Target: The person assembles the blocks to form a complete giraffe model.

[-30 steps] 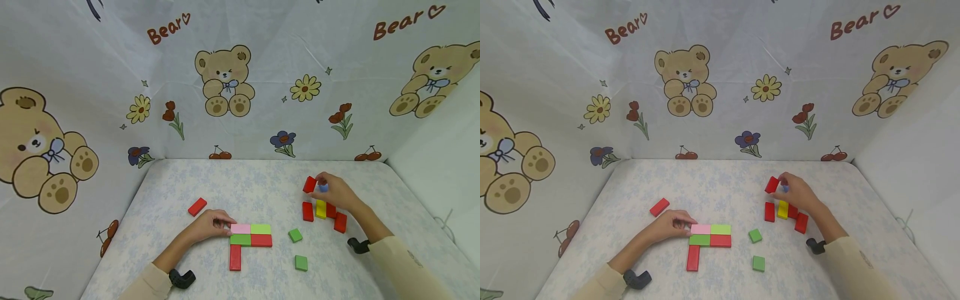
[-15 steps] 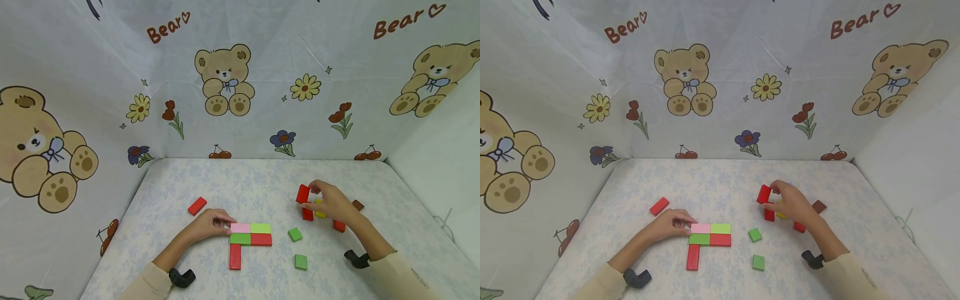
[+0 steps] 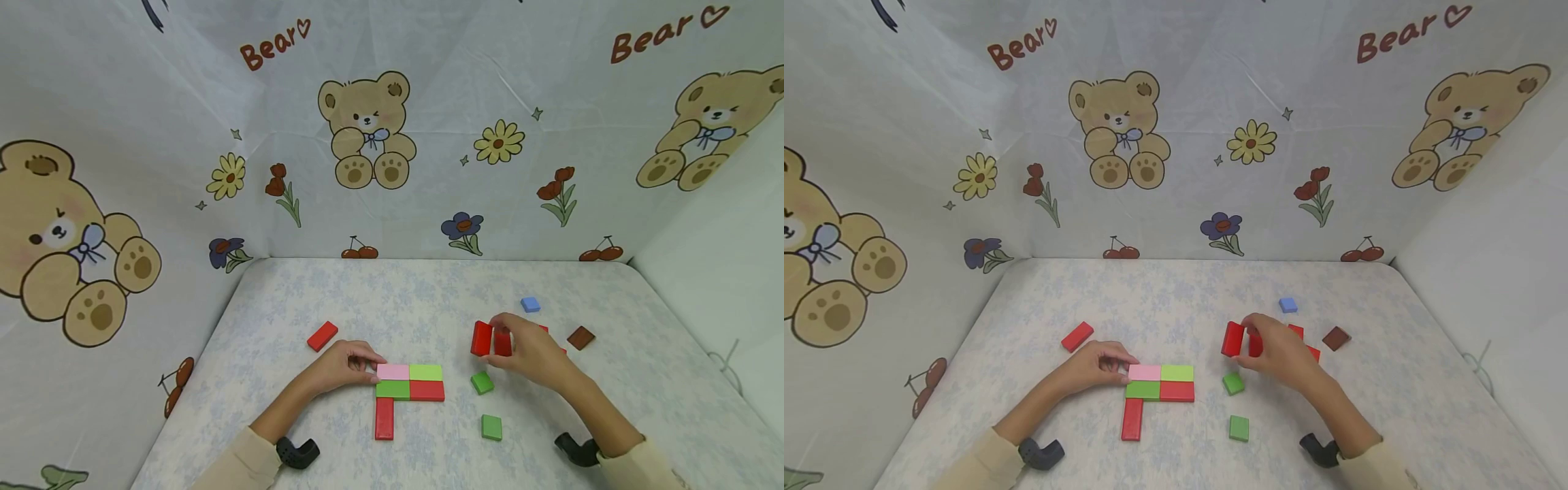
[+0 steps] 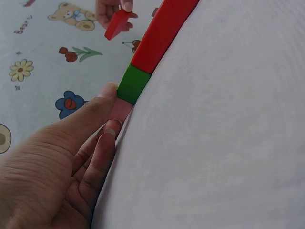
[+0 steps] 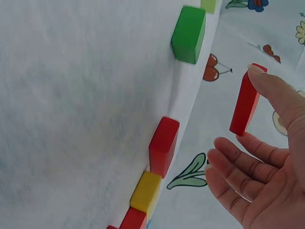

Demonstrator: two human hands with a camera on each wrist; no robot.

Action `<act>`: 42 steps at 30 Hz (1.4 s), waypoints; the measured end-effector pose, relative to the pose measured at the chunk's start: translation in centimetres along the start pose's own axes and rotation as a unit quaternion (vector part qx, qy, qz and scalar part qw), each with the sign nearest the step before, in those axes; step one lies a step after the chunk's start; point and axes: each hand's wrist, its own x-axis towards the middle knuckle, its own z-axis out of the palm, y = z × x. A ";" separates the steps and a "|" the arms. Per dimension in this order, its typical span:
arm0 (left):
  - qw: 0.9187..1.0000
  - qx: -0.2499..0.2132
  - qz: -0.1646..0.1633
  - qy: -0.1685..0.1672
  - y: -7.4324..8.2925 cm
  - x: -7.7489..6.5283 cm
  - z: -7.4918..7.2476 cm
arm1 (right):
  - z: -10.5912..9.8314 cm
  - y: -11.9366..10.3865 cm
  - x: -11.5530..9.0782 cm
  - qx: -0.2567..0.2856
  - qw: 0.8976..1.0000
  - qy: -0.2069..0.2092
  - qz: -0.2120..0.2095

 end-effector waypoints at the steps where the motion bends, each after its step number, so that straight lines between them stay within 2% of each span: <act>1: 1.000 0.000 0.000 0.000 0.0 0.0 0.0 | 0.1 -0.2 -0.2 0.002 1.000 0.000 -0.001; 6: 1.000 0.000 -0.002 -0.001 0.0 0.0 0.0 | 0.7 -1.1 -1.1 0.020 1.000 -0.014 0.007; 16: 1.000 0.008 0.000 0.000 -0.2 0.0 0.1 | 1.6 -3.0 -2.3 0.018 0.999 -0.030 0.016; 25: 1.000 0.002 0.000 -0.003 -0.3 0.0 0.0 | 2.6 -5.2 -3.3 0.011 0.995 -0.093 0.028; 30: 1.000 0.010 0.005 0.001 -0.4 0.0 -0.1 | 2.9 -6.2 -3.9 0.007 0.992 -0.124 -0.007; 36: 1.000 0.005 0.006 -0.003 -0.4 0.0 -0.1 | 3.5 -6.6 -4.6 -0.008 0.989 -0.135 -0.060; 42: 1.000 -0.002 0.006 -0.005 -0.3 0.1 -0.1 | 3.8 -7.1 -4.9 -0.007 0.984 -0.166 -0.061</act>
